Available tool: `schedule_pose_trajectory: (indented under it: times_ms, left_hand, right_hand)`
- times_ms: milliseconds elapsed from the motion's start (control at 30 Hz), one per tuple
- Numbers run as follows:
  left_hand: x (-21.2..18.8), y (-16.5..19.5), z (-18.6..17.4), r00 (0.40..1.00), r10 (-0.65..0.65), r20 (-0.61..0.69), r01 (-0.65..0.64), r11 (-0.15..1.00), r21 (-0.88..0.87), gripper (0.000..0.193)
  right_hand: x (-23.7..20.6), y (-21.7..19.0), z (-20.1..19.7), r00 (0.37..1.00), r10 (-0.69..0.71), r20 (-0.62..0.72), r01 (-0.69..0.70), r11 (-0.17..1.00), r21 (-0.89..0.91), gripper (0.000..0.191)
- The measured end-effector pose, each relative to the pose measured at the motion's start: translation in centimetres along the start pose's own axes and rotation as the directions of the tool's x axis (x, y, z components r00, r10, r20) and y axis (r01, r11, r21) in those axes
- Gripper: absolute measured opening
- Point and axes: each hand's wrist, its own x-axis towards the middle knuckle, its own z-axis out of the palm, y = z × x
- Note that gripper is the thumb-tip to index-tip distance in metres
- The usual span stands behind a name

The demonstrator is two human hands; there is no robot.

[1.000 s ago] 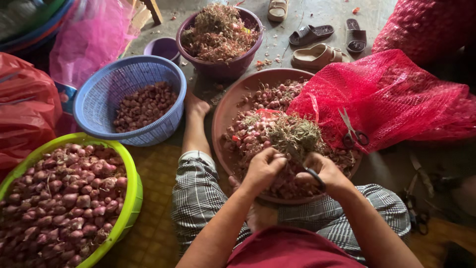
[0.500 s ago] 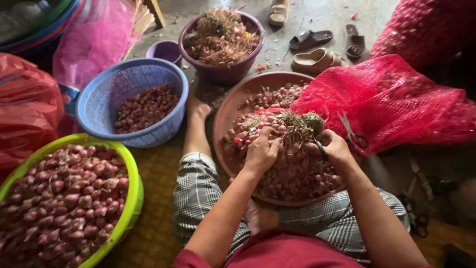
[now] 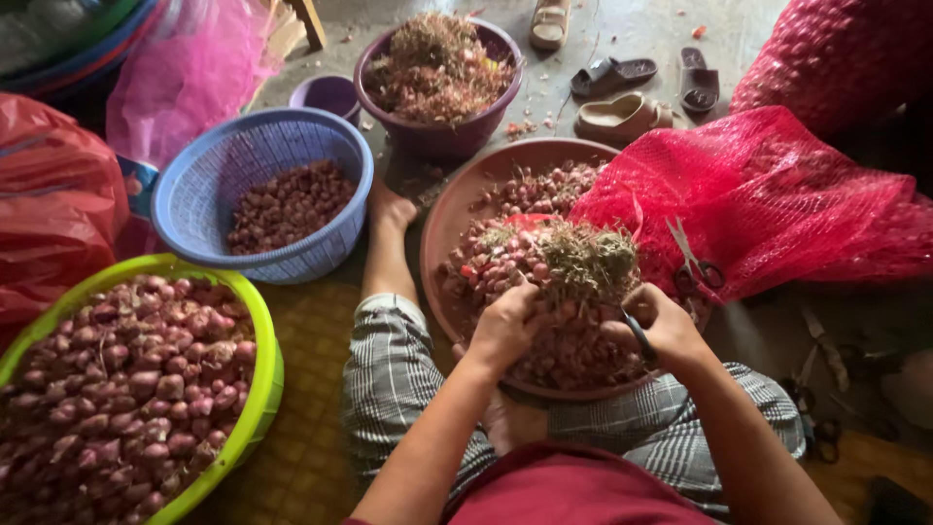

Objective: The person sits on the floor and trims dried roots and stems off shallots with scissors, one bulb at a time, placing the trimmed shallots into a green basket and discarding trimmings into a waste bowl.

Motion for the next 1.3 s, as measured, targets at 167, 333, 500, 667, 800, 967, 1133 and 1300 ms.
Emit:
schedule_pose_trajectory:
  times_ms: [167,333,500,667,800,967,1133,1300]
  left_hand:
    - [-1.0,-1.9,-0.7,0.962,-0.268,0.060,0.268,0.872,-0.410,0.023]
    - [-1.0,-1.6,-1.9,0.926,-0.354,0.134,0.343,0.632,-0.695,0.021]
    - [-1.8,0.2,-3.2,0.917,-0.387,0.098,0.385,0.792,-0.473,0.023]
    - [-2.1,0.6,-3.4,0.980,-0.196,-0.045,0.162,0.902,-0.400,0.022]
    - [-2.5,-0.7,-2.7,0.963,-0.263,-0.064,0.214,0.884,-0.415,0.021]
    - [-2.7,-2.6,-2.8,0.934,-0.356,0.016,0.263,0.659,-0.704,0.022]
    - [-3.2,-2.2,-3.2,0.864,-0.482,0.147,0.330,0.319,-0.889,0.017]
    - [-2.8,-2.5,-3.9,0.805,-0.518,0.290,0.291,-0.081,-0.953,0.009]
  right_hand:
    - [-2.8,1.6,1.1,0.957,-0.065,0.282,0.029,0.991,0.130,0.059]
    - [-2.0,0.6,3.7,0.941,0.049,0.335,-0.037,0.998,-0.042,0.055]
    - [0.1,-0.7,5.8,0.921,0.097,0.377,-0.117,0.993,0.030,0.055]
    - [1.0,-0.5,7.8,0.942,-0.020,0.336,-0.049,0.979,0.196,0.056]
    - [0.3,-0.6,7.6,0.947,-0.088,0.308,-0.004,0.958,0.288,0.055]
    - [-2.1,-1.5,5.4,0.956,-0.060,0.288,0.083,0.994,-0.066,0.051]
    - [-3.5,-1.9,6.3,0.950,-0.062,0.306,0.125,0.974,-0.191,0.051]
    - [-2.8,-1.2,6.9,0.966,-0.062,0.250,0.059,0.998,0.019,0.051]
